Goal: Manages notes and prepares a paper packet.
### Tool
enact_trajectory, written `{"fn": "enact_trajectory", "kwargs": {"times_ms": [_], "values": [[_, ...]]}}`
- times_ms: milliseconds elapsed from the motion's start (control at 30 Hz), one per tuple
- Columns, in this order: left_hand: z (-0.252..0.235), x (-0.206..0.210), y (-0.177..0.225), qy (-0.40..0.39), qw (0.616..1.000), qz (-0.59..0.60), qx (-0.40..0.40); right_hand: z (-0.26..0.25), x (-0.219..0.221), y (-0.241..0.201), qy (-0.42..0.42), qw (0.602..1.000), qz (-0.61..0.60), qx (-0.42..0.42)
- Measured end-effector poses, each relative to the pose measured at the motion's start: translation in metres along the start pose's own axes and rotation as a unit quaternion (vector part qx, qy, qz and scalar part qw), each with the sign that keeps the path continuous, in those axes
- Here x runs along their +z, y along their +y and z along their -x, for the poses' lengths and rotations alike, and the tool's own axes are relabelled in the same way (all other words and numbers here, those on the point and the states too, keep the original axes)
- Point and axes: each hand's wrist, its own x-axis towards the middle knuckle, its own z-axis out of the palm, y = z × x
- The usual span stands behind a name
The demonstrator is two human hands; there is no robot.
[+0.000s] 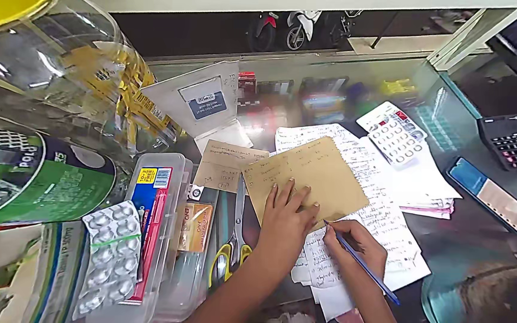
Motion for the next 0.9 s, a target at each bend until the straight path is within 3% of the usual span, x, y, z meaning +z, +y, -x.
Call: {"fn": "enact_trajectory", "kwargs": {"times_ms": [433,600,900], "values": [[-0.0006,0.0005,-0.0006,0.005,1.0,-0.006,0.003,-0.001,0.0004,-0.0022,0.025,0.999,0.018,0.009],[0.0005,0.0011,-0.0008,0.012,1.0,-0.006,0.006,-0.006,-0.005,0.0017,-0.014,1.0,0.017,-0.01],[-0.0001,0.0002,0.0004,-0.003,1.0,0.0,-0.001,-0.0052,-0.0035,0.0062,-0.001,1.0,-0.005,-0.004]]}}
